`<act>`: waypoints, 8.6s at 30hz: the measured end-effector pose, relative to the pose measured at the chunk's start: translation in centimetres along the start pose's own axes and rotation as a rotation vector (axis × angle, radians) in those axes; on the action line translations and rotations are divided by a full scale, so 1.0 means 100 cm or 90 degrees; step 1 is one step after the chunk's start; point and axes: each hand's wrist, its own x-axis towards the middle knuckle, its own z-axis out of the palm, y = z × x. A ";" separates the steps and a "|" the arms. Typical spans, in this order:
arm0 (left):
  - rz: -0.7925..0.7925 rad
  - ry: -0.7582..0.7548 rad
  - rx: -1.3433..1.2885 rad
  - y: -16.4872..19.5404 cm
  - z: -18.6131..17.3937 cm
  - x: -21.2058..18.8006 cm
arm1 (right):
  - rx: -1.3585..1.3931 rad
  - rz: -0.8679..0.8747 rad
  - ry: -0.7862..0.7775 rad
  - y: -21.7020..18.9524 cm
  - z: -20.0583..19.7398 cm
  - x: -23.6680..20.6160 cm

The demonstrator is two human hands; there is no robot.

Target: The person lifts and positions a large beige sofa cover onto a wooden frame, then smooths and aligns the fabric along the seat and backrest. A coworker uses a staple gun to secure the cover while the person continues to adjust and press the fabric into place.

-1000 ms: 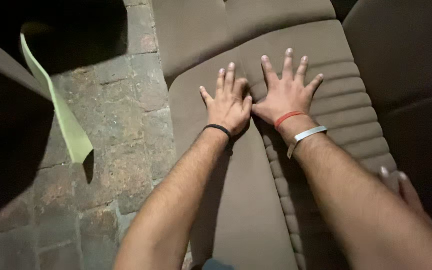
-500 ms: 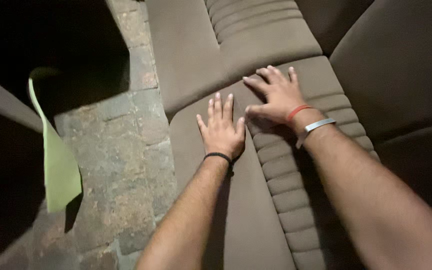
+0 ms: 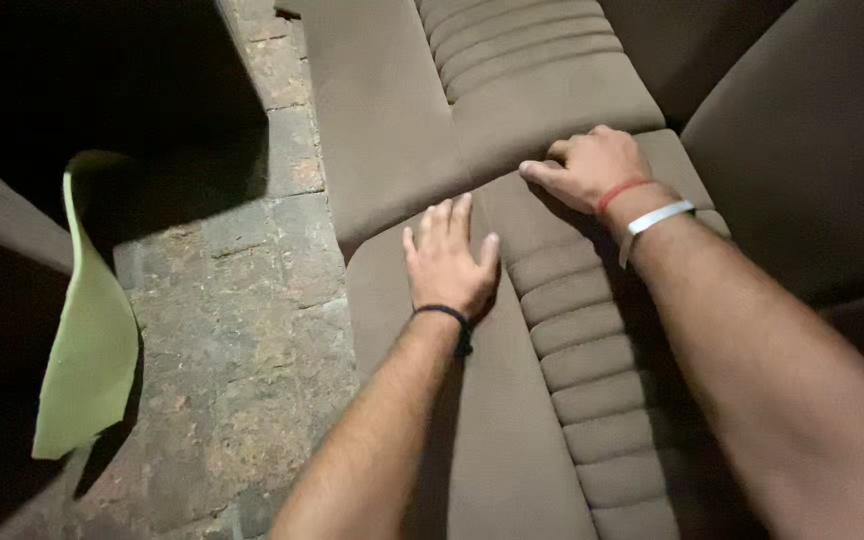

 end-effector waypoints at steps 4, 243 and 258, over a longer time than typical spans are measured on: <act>0.030 0.074 -0.066 -0.010 0.003 0.029 | -0.040 0.051 -0.181 -0.010 -0.011 0.018; 0.213 -0.408 0.010 0.063 -0.040 0.136 | 0.055 0.104 -0.131 -0.070 0.106 -0.140; 0.340 -0.344 0.043 0.068 0.015 0.132 | 0.081 0.085 0.104 -0.041 0.052 -0.120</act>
